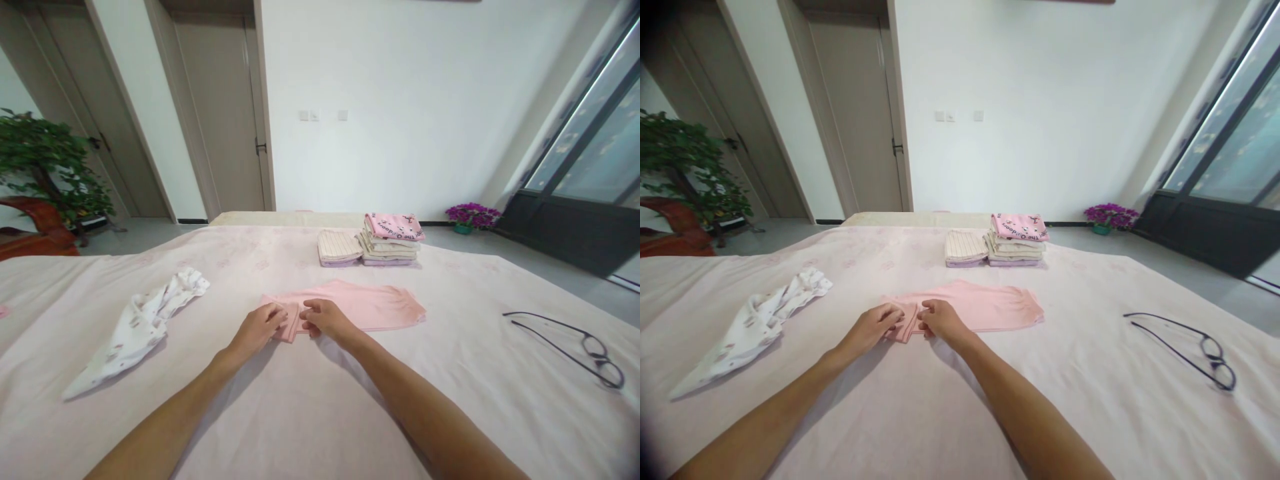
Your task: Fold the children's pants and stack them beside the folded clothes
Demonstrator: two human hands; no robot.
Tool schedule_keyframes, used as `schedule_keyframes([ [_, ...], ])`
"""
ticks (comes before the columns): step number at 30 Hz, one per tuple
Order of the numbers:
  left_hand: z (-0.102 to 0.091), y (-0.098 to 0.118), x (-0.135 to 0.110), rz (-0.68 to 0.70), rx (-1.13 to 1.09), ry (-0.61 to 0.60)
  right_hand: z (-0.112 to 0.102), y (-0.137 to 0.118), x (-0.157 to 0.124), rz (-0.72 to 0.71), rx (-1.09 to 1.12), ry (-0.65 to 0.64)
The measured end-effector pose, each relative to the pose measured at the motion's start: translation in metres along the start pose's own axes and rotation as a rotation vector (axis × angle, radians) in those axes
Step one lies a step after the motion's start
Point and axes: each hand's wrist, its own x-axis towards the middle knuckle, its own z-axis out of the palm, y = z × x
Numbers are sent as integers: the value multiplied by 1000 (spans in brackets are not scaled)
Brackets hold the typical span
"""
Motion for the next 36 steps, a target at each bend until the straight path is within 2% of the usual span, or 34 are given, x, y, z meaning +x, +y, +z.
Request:
schedule_keyframes([
  [4, -7, 0, -11, 77, 156, 5, 0, 10, 16, -29, -140, 28],
  [8, -2, 6, -15, 124, 311, -5, -3, 18, 25, -98, -305, 15],
  [15, 2, 9, -17, 193, 448, -19, -3, 14, 17, -114, -409, 32],
  [21, 1, 2, -16, 246, 413, -29, -2, 7, 5, -124, -471, 56],
  [36, -12, 1, -7, 74, 203, 2, -2, 15, 8, -186, -563, 84],
])
